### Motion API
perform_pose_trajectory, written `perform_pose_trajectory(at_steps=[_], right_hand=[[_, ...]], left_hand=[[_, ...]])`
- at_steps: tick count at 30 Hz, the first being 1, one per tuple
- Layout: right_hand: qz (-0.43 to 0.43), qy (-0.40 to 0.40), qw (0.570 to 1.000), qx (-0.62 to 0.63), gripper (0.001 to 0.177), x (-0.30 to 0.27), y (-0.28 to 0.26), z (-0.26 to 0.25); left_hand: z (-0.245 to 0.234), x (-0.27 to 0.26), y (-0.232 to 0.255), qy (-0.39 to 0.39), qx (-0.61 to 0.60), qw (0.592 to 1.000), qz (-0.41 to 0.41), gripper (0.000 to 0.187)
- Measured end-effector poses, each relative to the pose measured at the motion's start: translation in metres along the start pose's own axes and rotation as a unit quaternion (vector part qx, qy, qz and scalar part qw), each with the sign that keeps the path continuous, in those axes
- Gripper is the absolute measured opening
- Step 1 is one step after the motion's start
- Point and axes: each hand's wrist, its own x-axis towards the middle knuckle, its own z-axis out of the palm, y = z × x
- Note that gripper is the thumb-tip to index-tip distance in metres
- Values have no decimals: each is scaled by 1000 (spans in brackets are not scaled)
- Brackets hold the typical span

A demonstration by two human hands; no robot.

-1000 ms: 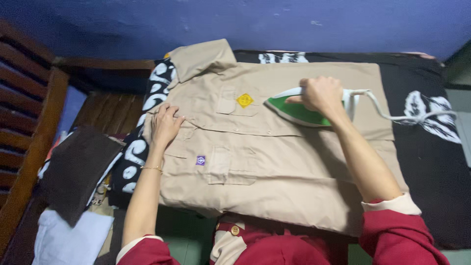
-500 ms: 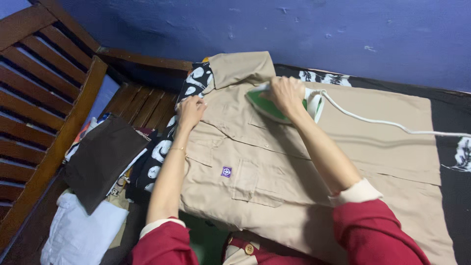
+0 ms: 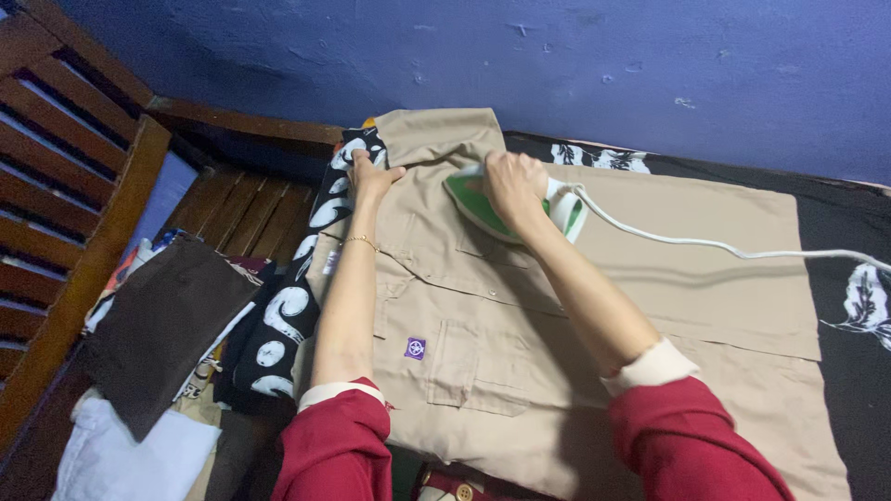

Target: The person irons a tan shirt by laying it flat and using an iron to press the sleeves, collar, and front panels.

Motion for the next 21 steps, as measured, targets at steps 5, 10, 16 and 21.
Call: perform_pose_trajectory(at_steps=[5,10,16,21], right_hand=[[22,-50,998,-17,48,11,12,-4],[57,-64,996,-38,55,-18,60,-37],[143,-142,974,-106,65,-62,167,-76],[166,-158,960,-163,70,-92,222,-103]], left_hand=[[6,-7,-2,-43,78,995,-48,33],[12,-16,-3,72,165,984,-10,17],[13,-25,3,121,235,963,51,22],[16,-30,1,143,227,960,81,22]])
